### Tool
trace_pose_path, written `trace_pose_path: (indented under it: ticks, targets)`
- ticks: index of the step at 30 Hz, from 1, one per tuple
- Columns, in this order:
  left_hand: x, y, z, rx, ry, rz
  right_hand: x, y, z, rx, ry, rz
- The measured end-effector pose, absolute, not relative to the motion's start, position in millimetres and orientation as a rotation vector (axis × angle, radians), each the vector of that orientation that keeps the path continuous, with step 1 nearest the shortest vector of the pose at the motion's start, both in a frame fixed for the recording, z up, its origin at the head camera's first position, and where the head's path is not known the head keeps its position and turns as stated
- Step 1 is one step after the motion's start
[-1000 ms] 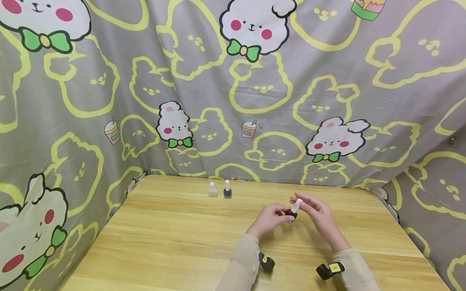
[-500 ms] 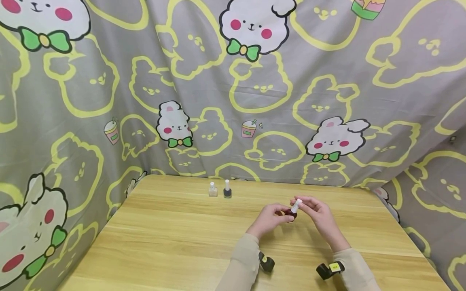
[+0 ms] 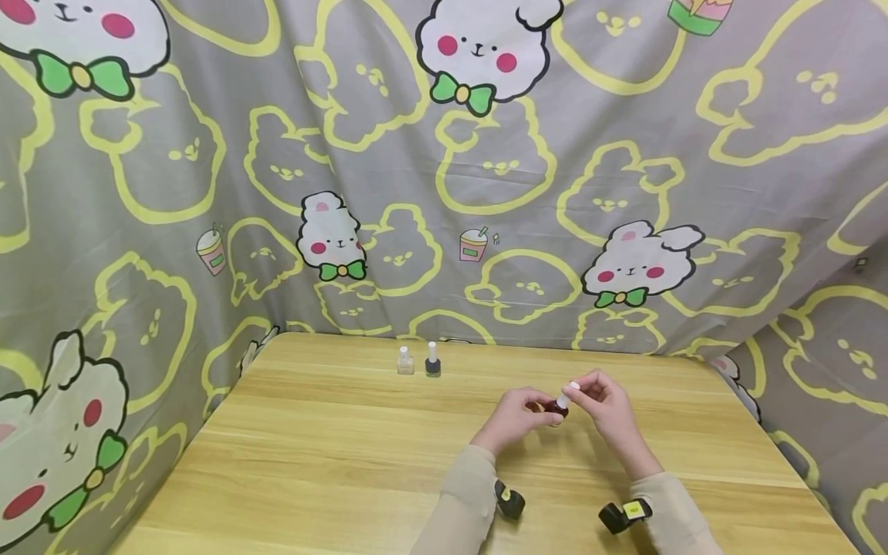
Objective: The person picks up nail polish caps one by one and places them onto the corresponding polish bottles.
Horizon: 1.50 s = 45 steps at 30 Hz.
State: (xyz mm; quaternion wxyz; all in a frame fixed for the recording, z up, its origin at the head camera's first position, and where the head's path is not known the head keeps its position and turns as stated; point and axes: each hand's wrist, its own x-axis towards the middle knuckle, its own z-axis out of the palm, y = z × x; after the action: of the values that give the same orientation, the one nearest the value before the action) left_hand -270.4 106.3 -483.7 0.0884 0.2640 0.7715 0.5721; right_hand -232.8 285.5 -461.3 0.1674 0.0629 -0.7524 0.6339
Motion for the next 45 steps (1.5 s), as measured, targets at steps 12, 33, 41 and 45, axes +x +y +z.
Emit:
trace_pose_path:
  ticks: [12,33,41,45]
  targets:
    - [-269.9,110.6,-482.4,0.777,2.382,1.721,-231.6,280.2,-459.3,0.045,-2.177,1.714]
    - [-280.8,92.9,-483.9,0.698,2.468,1.764,-234.8,283.0,-464.3,0.238,-2.123,1.832]
    - [-288.3,81.0,-490.5,0.598,2.467,1.812,-234.4,285.8,-463.7,0.241,-2.115,1.814]
    - [-293.1,72.6,-494.4,0.548,2.483,1.824,-234.8,286.6,-462.9,0.224,-2.106,1.826]
